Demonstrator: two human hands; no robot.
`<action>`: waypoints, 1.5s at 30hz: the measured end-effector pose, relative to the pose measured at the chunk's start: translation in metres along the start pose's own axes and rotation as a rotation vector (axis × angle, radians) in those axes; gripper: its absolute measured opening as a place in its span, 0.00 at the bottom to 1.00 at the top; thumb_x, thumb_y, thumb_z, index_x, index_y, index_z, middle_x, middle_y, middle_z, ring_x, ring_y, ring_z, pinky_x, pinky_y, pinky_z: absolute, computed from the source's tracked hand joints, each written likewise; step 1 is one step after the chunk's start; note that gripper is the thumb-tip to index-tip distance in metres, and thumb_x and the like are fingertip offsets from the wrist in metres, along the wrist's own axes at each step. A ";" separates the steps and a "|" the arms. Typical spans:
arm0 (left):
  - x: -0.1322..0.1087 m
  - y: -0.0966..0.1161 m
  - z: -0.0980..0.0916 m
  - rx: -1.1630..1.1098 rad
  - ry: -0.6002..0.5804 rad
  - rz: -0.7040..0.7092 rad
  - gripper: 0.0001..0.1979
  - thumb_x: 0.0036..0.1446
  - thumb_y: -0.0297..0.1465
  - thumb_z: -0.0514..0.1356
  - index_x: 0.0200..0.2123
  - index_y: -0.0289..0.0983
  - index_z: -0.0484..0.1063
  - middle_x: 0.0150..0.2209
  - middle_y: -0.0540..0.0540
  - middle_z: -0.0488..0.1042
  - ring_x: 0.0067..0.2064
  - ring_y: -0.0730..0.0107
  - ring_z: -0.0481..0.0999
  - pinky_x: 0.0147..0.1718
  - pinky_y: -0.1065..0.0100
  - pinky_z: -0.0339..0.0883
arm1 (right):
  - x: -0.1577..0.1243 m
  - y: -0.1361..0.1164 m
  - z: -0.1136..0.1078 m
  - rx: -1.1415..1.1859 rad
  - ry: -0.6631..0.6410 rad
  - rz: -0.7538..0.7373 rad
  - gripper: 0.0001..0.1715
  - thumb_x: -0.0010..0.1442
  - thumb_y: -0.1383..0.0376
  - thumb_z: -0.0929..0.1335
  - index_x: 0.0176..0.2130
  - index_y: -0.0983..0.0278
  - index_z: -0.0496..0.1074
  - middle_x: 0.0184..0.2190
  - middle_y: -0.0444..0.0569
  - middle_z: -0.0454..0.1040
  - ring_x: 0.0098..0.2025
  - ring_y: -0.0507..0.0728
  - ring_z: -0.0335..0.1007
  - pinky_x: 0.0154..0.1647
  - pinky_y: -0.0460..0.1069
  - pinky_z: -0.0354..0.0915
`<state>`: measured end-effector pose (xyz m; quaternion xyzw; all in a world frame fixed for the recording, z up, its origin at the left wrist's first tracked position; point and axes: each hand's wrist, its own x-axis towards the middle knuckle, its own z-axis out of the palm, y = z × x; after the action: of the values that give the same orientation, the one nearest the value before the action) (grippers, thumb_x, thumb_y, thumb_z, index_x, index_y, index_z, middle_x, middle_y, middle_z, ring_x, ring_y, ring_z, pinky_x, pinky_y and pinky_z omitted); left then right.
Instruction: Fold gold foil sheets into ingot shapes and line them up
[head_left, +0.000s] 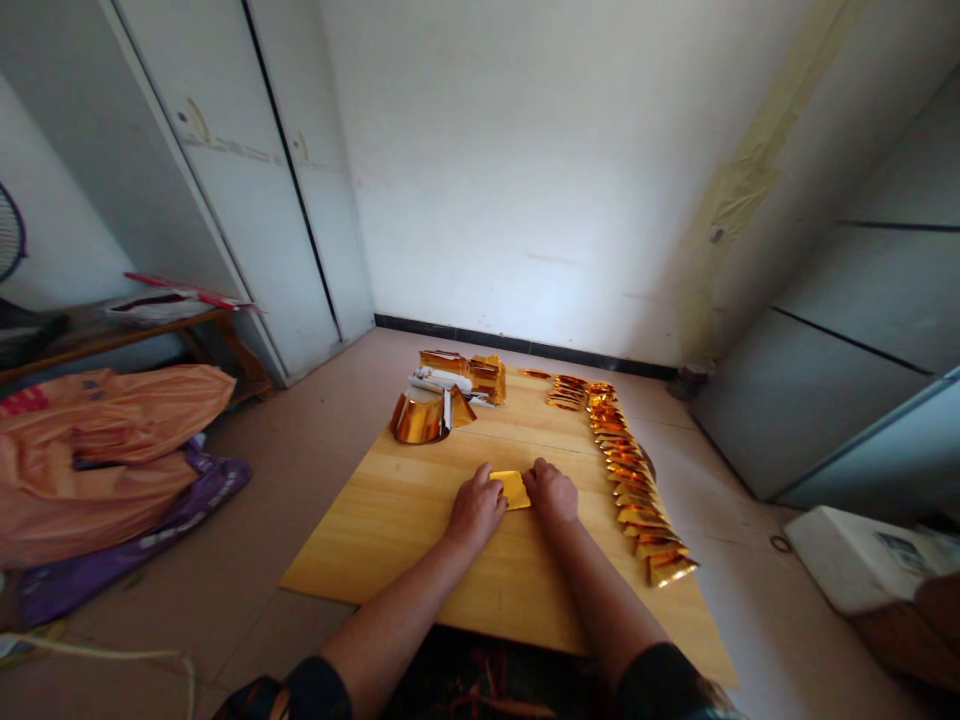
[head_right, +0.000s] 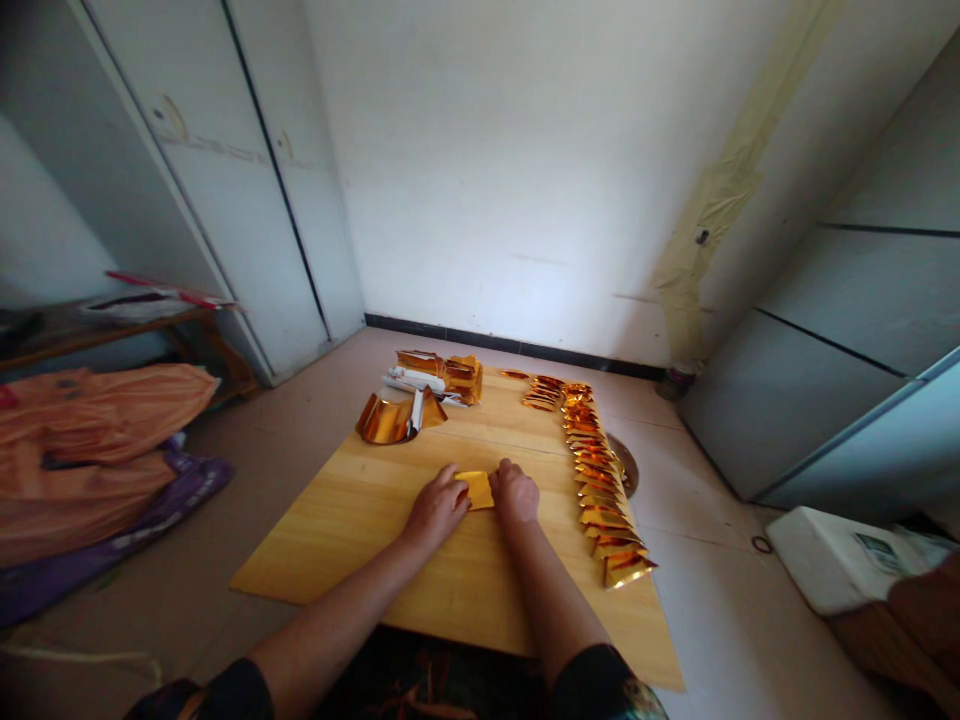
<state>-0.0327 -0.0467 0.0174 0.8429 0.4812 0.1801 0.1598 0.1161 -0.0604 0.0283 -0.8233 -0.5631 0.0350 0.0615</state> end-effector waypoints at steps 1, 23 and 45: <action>-0.001 0.001 -0.001 0.017 0.000 0.004 0.07 0.55 0.27 0.56 0.35 0.37 0.73 0.56 0.42 0.63 0.48 0.62 0.71 0.50 0.62 0.63 | -0.001 0.000 0.000 -0.012 0.009 0.015 0.13 0.64 0.60 0.59 0.41 0.62 0.68 0.37 0.51 0.75 0.35 0.55 0.74 0.30 0.45 0.58; -0.006 0.007 -0.007 0.086 0.059 0.129 0.08 0.58 0.27 0.54 0.34 0.39 0.74 0.45 0.42 0.74 0.49 0.58 0.65 0.50 0.52 0.52 | -0.020 0.008 -0.002 0.535 0.021 -0.273 0.08 0.54 0.69 0.63 0.30 0.62 0.72 0.31 0.45 0.74 0.34 0.52 0.69 0.36 0.43 0.61; -0.012 -0.016 -0.015 -0.015 -0.029 0.135 0.15 0.56 0.28 0.54 0.45 0.48 0.71 0.57 0.52 0.68 0.56 0.59 0.64 0.52 0.53 0.53 | -0.036 -0.022 -0.022 0.128 -0.145 0.003 0.20 0.51 0.52 0.68 0.39 0.63 0.72 0.41 0.54 0.74 0.39 0.59 0.73 0.34 0.49 0.62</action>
<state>-0.0573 -0.0483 0.0213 0.8748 0.4193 0.1820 0.1605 0.0858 -0.0876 0.0522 -0.8139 -0.5614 0.1304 0.0728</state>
